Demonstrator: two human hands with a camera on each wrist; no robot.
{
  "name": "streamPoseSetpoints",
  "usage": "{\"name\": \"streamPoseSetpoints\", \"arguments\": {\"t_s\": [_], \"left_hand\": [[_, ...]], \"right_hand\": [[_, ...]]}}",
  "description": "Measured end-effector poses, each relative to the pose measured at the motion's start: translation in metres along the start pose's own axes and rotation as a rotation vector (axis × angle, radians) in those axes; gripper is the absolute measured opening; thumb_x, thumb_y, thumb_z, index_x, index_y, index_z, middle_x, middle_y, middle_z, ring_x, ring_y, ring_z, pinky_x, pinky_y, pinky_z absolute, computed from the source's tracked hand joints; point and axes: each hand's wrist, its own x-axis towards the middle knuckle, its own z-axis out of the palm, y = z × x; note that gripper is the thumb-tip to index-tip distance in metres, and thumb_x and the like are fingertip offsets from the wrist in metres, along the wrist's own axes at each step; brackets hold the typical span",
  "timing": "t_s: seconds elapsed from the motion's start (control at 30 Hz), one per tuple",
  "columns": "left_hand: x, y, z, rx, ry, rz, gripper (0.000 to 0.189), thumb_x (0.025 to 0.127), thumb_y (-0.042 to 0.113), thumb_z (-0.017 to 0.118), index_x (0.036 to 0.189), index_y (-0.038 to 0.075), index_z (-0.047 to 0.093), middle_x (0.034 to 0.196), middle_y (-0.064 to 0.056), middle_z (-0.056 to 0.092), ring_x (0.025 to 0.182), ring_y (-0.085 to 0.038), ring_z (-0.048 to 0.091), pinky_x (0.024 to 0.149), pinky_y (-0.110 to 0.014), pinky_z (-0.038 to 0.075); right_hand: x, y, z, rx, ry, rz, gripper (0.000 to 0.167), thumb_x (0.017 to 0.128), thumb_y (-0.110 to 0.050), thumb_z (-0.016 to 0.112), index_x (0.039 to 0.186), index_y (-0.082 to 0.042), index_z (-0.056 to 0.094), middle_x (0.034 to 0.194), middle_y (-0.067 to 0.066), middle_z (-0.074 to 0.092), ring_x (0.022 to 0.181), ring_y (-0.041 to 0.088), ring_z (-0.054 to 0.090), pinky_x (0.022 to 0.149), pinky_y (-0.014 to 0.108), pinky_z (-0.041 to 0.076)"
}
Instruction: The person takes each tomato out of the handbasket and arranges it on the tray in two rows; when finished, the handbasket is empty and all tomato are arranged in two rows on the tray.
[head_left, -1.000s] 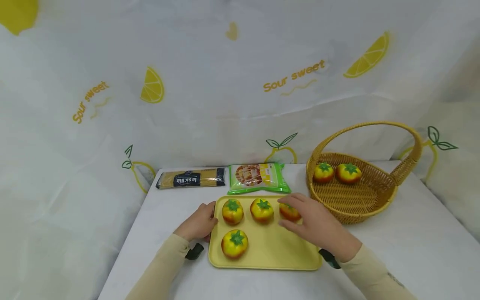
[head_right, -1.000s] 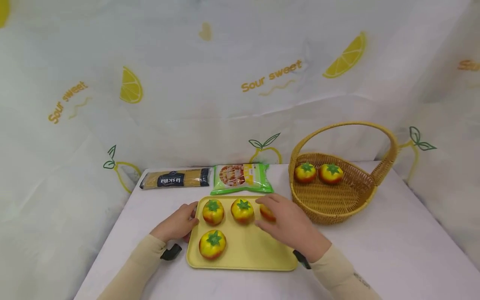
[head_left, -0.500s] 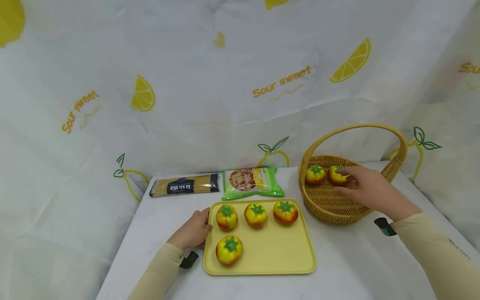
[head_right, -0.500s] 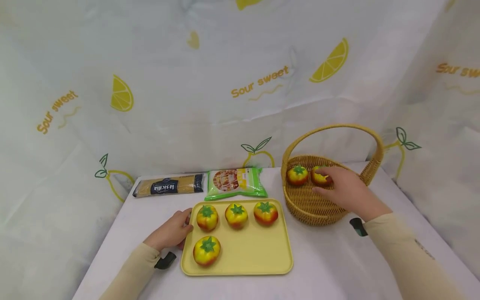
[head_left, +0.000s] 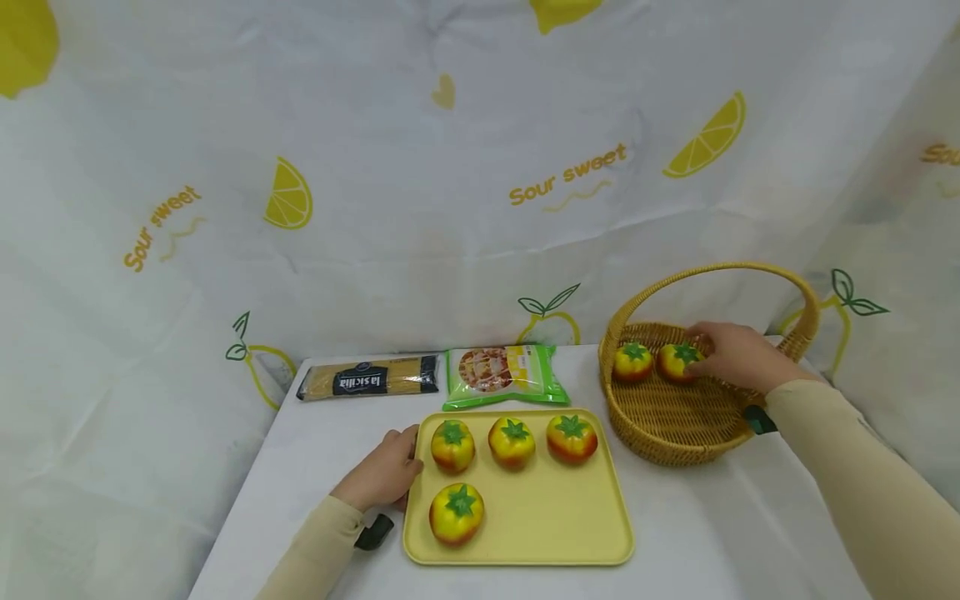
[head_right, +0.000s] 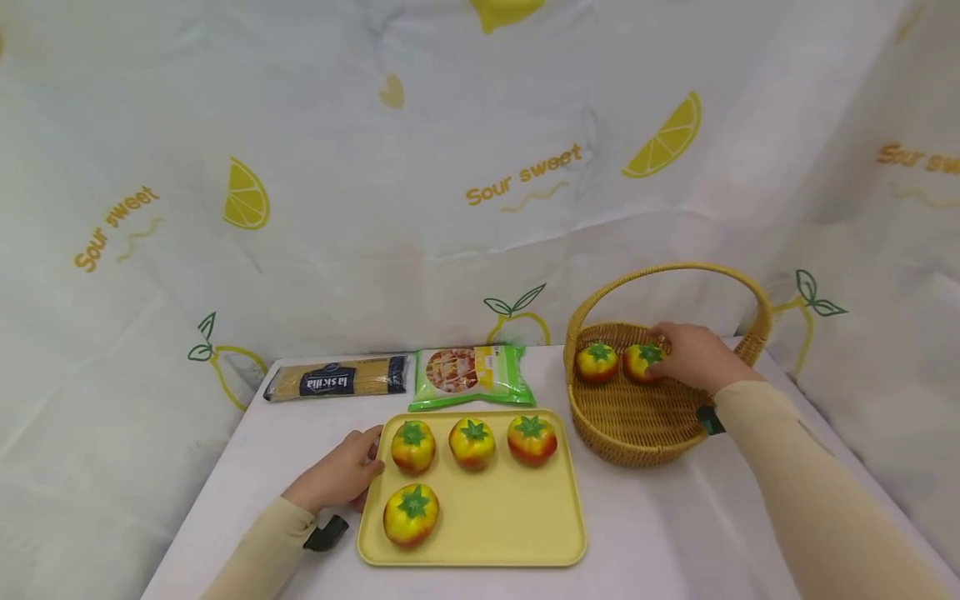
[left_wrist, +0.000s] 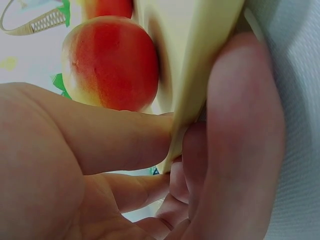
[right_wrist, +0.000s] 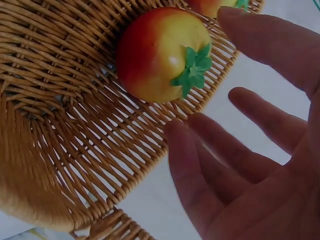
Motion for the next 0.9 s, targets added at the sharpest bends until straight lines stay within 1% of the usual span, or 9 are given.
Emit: {"name": "streamPoseSetpoints", "arguments": {"t_s": [0.07, 0.17, 0.3, 0.47, 0.67, 0.8, 0.9], "left_hand": [[0.0, 0.0, 0.0, 0.005, 0.004, 0.003, 0.055, 0.107, 0.013, 0.061, 0.159, 0.003, 0.048, 0.115, -0.011, 0.06, 0.097, -0.019, 0.059, 0.092, -0.043, 0.057], [0.0, 0.0, 0.0, -0.003, 0.003, -0.004, 0.056, 0.107, 0.012, 0.061, 0.159, 0.002, 0.047, 0.116, -0.012, 0.06, 0.097, -0.019, 0.059, 0.092, -0.044, 0.057], [0.0, 0.0, 0.001, -0.015, -0.003, -0.009, 0.057, 0.107, 0.013, 0.061, 0.16, 0.002, 0.046, 0.117, -0.012, 0.059, 0.097, -0.02, 0.059, 0.093, -0.045, 0.056], [0.0, 0.001, 0.001, -0.01, -0.001, 0.001, 0.056, 0.107, 0.012, 0.061, 0.159, 0.0, 0.046, 0.118, -0.013, 0.06, 0.1, -0.02, 0.059, 0.096, -0.046, 0.056], [0.001, 0.0, 0.001, -0.006, -0.004, -0.007, 0.058, 0.107, 0.013, 0.061, 0.16, 0.001, 0.045, 0.118, -0.013, 0.059, 0.099, -0.02, 0.059, 0.094, -0.044, 0.057], [0.001, 0.0, 0.002, -0.007, -0.003, -0.011, 0.058, 0.107, 0.013, 0.062, 0.161, 0.001, 0.045, 0.12, -0.013, 0.06, 0.1, -0.02, 0.06, 0.096, -0.045, 0.057], [0.002, 0.0, 0.001, -0.005, -0.003, -0.011, 0.058, 0.107, 0.013, 0.061, 0.161, 0.002, 0.045, 0.12, -0.013, 0.06, 0.1, -0.02, 0.059, 0.097, -0.046, 0.057]], "right_hand": [[0.005, 0.003, 0.002, 0.002, -0.017, 0.005, 0.074, 0.094, -0.031, 0.082, 0.147, 0.011, 0.053, 0.132, 0.038, 0.065, 0.117, 0.054, 0.063, 0.096, 0.069, 0.052], [0.011, 0.007, 0.005, 0.01, -0.045, 0.019, 0.078, 0.094, -0.033, 0.081, 0.148, 0.014, 0.051, 0.14, 0.042, 0.059, 0.125, 0.06, 0.058, 0.102, 0.073, 0.048], [0.014, 0.01, 0.011, 0.018, -0.072, 0.033, 0.076, 0.094, -0.033, 0.081, 0.146, 0.016, 0.053, 0.144, 0.043, 0.055, 0.13, 0.064, 0.053, 0.106, 0.075, 0.045], [0.015, 0.011, 0.018, 0.043, -0.059, 0.033, 0.072, 0.093, -0.029, 0.082, 0.143, 0.016, 0.055, 0.145, 0.043, 0.055, 0.13, 0.064, 0.053, 0.107, 0.076, 0.045], [0.016, 0.01, 0.024, 0.089, -0.034, 0.039, 0.07, 0.091, -0.03, 0.085, 0.139, 0.013, 0.057, 0.138, 0.04, 0.061, 0.124, 0.058, 0.058, 0.104, 0.073, 0.047], [0.014, 0.009, 0.026, 0.087, -0.038, 0.037, 0.071, 0.092, -0.03, 0.084, 0.141, 0.013, 0.056, 0.14, 0.04, 0.059, 0.126, 0.06, 0.056, 0.106, 0.075, 0.045], [0.01, 0.007, 0.024, 0.072, -0.036, 0.034, 0.07, 0.093, -0.031, 0.083, 0.141, 0.011, 0.056, 0.141, 0.04, 0.059, 0.125, 0.059, 0.057, 0.104, 0.075, 0.046]]}}
